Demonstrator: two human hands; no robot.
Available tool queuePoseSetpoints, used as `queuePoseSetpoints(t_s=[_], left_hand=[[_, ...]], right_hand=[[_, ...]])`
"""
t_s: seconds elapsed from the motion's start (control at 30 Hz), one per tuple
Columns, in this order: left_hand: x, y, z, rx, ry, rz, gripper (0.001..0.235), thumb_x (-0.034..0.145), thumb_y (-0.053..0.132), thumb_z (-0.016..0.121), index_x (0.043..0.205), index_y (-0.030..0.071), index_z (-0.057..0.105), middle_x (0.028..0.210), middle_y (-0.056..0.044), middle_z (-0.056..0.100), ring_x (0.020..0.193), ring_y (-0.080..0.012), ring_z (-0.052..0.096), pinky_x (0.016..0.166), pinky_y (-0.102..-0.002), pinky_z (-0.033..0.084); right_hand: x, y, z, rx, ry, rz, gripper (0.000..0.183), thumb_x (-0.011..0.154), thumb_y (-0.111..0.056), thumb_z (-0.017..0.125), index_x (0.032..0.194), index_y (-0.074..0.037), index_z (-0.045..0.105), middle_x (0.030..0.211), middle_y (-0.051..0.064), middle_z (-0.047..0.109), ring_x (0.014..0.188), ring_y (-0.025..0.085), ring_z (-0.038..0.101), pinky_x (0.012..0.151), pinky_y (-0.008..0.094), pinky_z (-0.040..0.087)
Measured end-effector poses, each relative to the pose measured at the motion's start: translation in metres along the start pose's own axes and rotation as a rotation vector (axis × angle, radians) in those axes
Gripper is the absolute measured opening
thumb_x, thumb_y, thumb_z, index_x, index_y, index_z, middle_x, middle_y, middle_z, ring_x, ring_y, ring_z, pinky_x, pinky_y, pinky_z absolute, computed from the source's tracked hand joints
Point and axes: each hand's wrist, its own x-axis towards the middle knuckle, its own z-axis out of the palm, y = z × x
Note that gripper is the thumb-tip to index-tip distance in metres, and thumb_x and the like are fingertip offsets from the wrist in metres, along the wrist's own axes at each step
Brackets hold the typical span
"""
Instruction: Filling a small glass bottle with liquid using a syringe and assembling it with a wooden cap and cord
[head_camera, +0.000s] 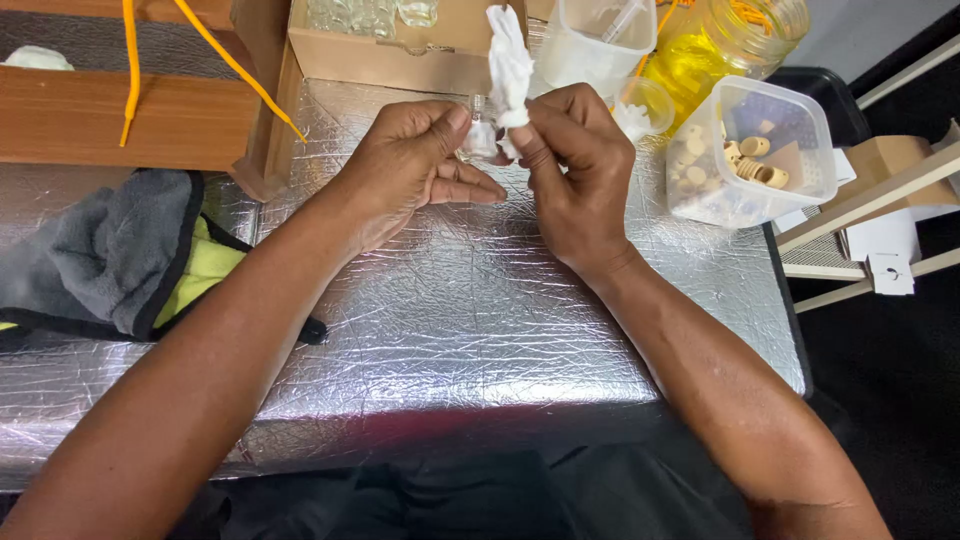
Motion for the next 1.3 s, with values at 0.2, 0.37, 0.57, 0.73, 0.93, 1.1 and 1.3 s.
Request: queuePoseSetpoints(t_s=[0.2,0.37,0.57,0.73,0.93,1.1,1.3], left_hand=[[-0.001,-0.002,-0.007,-0.018,-0.160,0.029,0.042,0.098,0.036,0.056,0.111,-0.003,0.067,0.099,-0.025,0.074,0.085,-0.0393,0.079,0.083,-0.046,0.070],[-0.015,0.008,0.007,-0.042,-0.103,0.164,0.027,0.105,0.031,0.055,0.101,0.005,0.059,0.093,-0.008,0.065,0.087,-0.0282,0.078,0.080,-0.039,0.070],[0.024,-0.030,-0.034,0.122,0.090,0.314,0.023,0.104,0.023,0.064,0.112,0.002,0.066,0.088,-0.006,0.066,0.075,-0.0172,0.075,0.071,-0.033,0.070],[0.024,-0.030,-0.045,0.328,0.133,0.395,0.027,0.098,0.015,0.072,0.114,-0.006,0.067,0.071,-0.014,0.066,0.060,-0.0181,0.071,0.059,-0.028,0.066],[0.010,-0.014,-0.038,0.799,0.079,0.618,0.013,0.095,0.011,0.074,0.107,0.005,0.077,0.088,-0.015,0.072,0.084,-0.0313,0.075,0.076,-0.043,0.059],[-0.006,-0.001,-0.018,0.893,0.075,0.469,0.014,0.093,0.010,0.072,0.105,0.009,0.079,0.089,-0.018,0.077,0.088,-0.0426,0.074,0.077,-0.051,0.057],[-0.005,0.000,-0.017,1.075,0.077,0.430,0.011,0.093,0.013,0.070,0.097,0.005,0.077,0.085,-0.021,0.074,0.084,-0.0410,0.073,0.077,-0.051,0.054]], right_hand=[[-0.003,0.001,0.004,-0.040,0.066,-0.001,0.010,0.101,-0.004,0.075,0.110,0.000,0.076,0.088,0.010,0.063,0.078,0.019,0.060,0.066,0.030,0.046],[-0.001,0.031,-0.006,0.031,0.168,0.102,0.008,0.100,-0.002,0.076,0.107,-0.002,0.080,0.078,0.012,0.059,0.066,0.015,0.063,0.053,0.025,0.048],[0.005,0.016,-0.006,0.089,0.197,0.142,0.014,0.103,0.001,0.067,0.112,0.003,0.077,0.084,0.014,0.058,0.066,0.018,0.066,0.051,0.026,0.054],[0.021,-0.006,-0.010,0.140,0.266,0.068,0.017,0.104,0.002,0.065,0.118,0.006,0.074,0.094,0.015,0.058,0.072,0.021,0.067,0.054,0.028,0.057],[0.051,-0.042,-0.033,0.193,0.366,-0.003,0.017,0.111,-0.001,0.061,0.123,0.007,0.068,0.107,0.013,0.056,0.082,0.019,0.065,0.060,0.027,0.058],[0.062,-0.047,-0.010,0.283,0.040,0.140,0.016,0.098,0.008,0.068,0.114,0.009,0.071,0.094,0.014,0.058,0.077,0.022,0.068,0.055,0.031,0.062],[0.063,-0.029,0.044,0.017,-0.097,0.078,0.018,0.090,-0.001,0.075,0.106,-0.008,0.080,0.085,0.012,0.066,0.072,0.024,0.072,0.060,0.033,0.057]])
